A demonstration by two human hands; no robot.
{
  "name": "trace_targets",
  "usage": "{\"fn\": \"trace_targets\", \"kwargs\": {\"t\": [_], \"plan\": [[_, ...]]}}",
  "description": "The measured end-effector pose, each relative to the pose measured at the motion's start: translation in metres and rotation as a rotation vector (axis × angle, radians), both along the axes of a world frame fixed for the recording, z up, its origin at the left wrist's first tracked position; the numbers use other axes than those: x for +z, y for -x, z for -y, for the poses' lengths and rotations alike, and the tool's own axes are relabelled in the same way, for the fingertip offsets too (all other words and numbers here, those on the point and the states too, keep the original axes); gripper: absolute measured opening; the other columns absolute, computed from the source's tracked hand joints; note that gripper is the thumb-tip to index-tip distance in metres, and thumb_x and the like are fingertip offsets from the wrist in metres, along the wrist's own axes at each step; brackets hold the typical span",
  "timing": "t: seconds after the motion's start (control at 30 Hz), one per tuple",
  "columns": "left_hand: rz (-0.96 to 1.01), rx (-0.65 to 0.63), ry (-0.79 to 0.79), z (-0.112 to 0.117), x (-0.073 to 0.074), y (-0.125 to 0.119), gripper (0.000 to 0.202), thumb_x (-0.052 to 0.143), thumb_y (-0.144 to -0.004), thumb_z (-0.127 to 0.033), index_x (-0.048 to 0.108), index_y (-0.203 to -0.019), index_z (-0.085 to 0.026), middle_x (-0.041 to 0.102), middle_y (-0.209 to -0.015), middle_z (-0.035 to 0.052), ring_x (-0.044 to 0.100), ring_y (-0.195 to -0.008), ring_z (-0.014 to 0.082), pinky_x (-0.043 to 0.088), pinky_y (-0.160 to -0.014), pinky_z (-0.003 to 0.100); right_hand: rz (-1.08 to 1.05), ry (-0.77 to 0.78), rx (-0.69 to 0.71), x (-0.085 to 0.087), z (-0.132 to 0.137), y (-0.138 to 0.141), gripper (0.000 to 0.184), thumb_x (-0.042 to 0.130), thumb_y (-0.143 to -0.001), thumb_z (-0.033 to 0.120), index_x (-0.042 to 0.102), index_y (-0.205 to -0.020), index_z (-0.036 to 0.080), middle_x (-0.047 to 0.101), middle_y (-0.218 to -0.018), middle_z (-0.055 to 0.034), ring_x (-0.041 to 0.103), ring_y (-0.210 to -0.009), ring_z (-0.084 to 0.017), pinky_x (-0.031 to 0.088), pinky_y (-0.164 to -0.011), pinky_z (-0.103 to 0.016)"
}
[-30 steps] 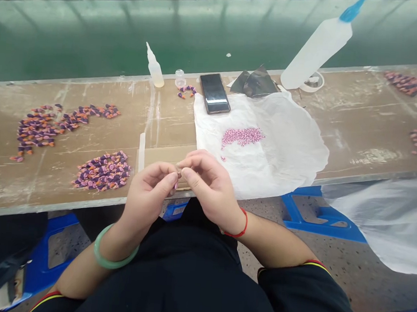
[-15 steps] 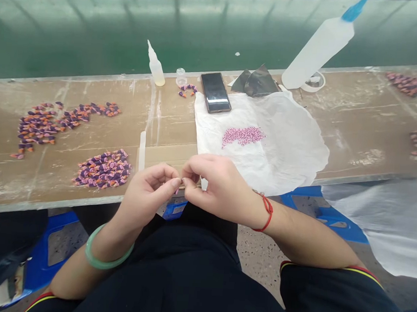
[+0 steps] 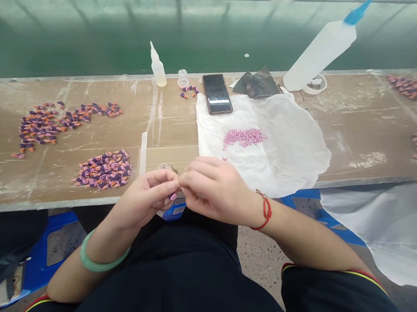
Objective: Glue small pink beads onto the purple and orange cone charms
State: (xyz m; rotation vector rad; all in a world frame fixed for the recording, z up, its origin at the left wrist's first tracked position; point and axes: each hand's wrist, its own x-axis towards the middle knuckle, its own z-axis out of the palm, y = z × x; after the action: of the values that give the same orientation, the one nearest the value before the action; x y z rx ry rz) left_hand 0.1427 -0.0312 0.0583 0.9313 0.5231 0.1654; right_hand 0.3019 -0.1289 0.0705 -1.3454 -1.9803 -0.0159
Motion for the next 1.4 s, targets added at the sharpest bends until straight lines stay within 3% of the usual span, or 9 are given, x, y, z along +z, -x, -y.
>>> {"fn": "trace_targets", "kwargs": {"t": [0.17, 0.33, 0.43, 0.57, 0.67, 0.77, 0.93, 1.17, 1.4], "plan": [[0.013, -0.036, 0.005, -0.002, 0.001, 0.001, 0.039, 0.081, -0.073, -0.043, 0.056, -0.065, -0.014, 0.050, -0.056, -0.0049, 0.033, -0.044, 0.0015, 0.022, -0.041, 0.016, 0.316, -0.193, 0.076, 0.003, -0.002, -0.007, 0.016, 0.047, -0.096, 0.011, 0.058, -0.086, 0.018, 0.070, -0.078, -0.0062, 0.062, -0.077, -0.018, 0.051, -0.069, -0.031], [0.006, -0.031, -0.106, -0.002, 0.003, 0.001, 0.035, 0.077, -0.074, -0.040, 0.054, -0.065, -0.016, 0.049, -0.055, -0.0044, 0.037, -0.045, 0.0041, 0.026, -0.041, 0.017, 0.315, -0.252, 0.117, 0.001, -0.005, -0.009, 0.016, 0.047, -0.096, 0.011, 0.058, -0.087, 0.020, 0.070, -0.080, -0.0052, 0.064, -0.080, -0.018, 0.053, -0.071, -0.031], [0.027, 0.077, -0.342, 0.002, 0.006, 0.003, 0.023, 0.068, -0.080, -0.030, 0.055, -0.067, -0.016, 0.052, -0.056, -0.0029, 0.043, -0.048, 0.0066, 0.034, -0.044, 0.018, 0.003, -0.097, 0.049, -0.002, -0.004, -0.002, 0.012, 0.053, -0.090, 0.009, 0.057, -0.090, 0.019, 0.069, -0.079, -0.0040, 0.063, -0.073, -0.015, 0.054, -0.068, -0.028], [0.079, 0.258, -0.886, 0.006, 0.009, 0.008, 0.016, 0.059, -0.084, -0.016, 0.057, -0.067, -0.017, 0.054, -0.057, -0.0031, 0.046, -0.048, 0.0070, 0.037, -0.046, 0.018, -0.459, 0.208, -0.056, -0.002, -0.002, 0.008, 0.010, 0.055, -0.085, 0.010, 0.057, -0.081, 0.019, 0.065, -0.070, 0.0002, 0.060, -0.062, -0.010, 0.050, -0.057, -0.021], [0.113, 0.301, -1.171, 0.006, 0.009, 0.010, 0.018, 0.058, -0.084, -0.011, 0.057, -0.067, -0.017, 0.053, -0.055, -0.0045, 0.044, -0.047, 0.0059, 0.034, -0.046, 0.017, -0.585, 0.295, -0.066, 0.000, -0.003, 0.013, 0.010, 0.056, -0.083, 0.011, 0.057, -0.076, 0.018, 0.064, -0.068, 0.0002, 0.060, -0.060, -0.010, 0.050, -0.056, -0.021], [0.115, 0.286, -1.269, 0.004, 0.007, 0.010, 0.018, 0.057, -0.084, -0.010, 0.057, -0.068, -0.017, 0.053, -0.055, -0.0049, 0.042, -0.046, 0.0060, 0.034, -0.045, 0.018, -0.596, 0.303, -0.050, 0.001, -0.005, 0.015, 0.010, 0.055, -0.081, 0.010, 0.057, -0.075, 0.018, 0.063, -0.066, 0.0008, 0.058, -0.059, -0.009, 0.049, -0.056, -0.020], [0.048, 0.287, -1.238, 0.003, 0.008, 0.009, 0.019, 0.058, -0.085, -0.013, 0.057, -0.067, -0.019, 0.058, -0.057, -0.0032, 0.046, -0.048, 0.0085, 0.038, -0.049, 0.020, -0.542, 0.273, -0.045, -0.001, -0.008, 0.015, 0.011, 0.054, -0.079, 0.008, 0.055, -0.075, 0.018, 0.061, -0.066, 0.0018, 0.056, -0.058, -0.009, 0.047, -0.055, -0.020], [-0.005, 0.377, -0.842, -0.003, -0.003, 0.022, 0.006, 0.069, -0.085, -0.024, 0.066, -0.088, -0.019, 0.067, -0.076, 0.0012, 0.063, -0.064, 0.0127, 0.051, -0.060, 0.021, -0.430, 0.265, -0.001, 0.004, -0.014, 0.009, 0.012, 0.050, -0.088, 0.010, 0.051, -0.081, 0.019, 0.057, -0.069, 0.0016, 0.053, -0.061, -0.009, 0.045, -0.057, -0.020], [-0.112, 0.361, -0.673, -0.016, -0.022, 0.043, 0.007, 0.075, -0.078, -0.022, 0.071, -0.077, -0.018, 0.070, -0.071, 0.0018, 0.065, -0.061, 0.0128, 0.052, -0.056, 0.020, -0.104, 0.420, 0.096, -0.002, -0.043, -0.012, 0.013, 0.052, -0.083, 0.011, 0.050, -0.072, 0.018, 0.053, -0.062, 0.0037, 0.047, -0.056, -0.008, 0.037, -0.054, -0.019]]}}
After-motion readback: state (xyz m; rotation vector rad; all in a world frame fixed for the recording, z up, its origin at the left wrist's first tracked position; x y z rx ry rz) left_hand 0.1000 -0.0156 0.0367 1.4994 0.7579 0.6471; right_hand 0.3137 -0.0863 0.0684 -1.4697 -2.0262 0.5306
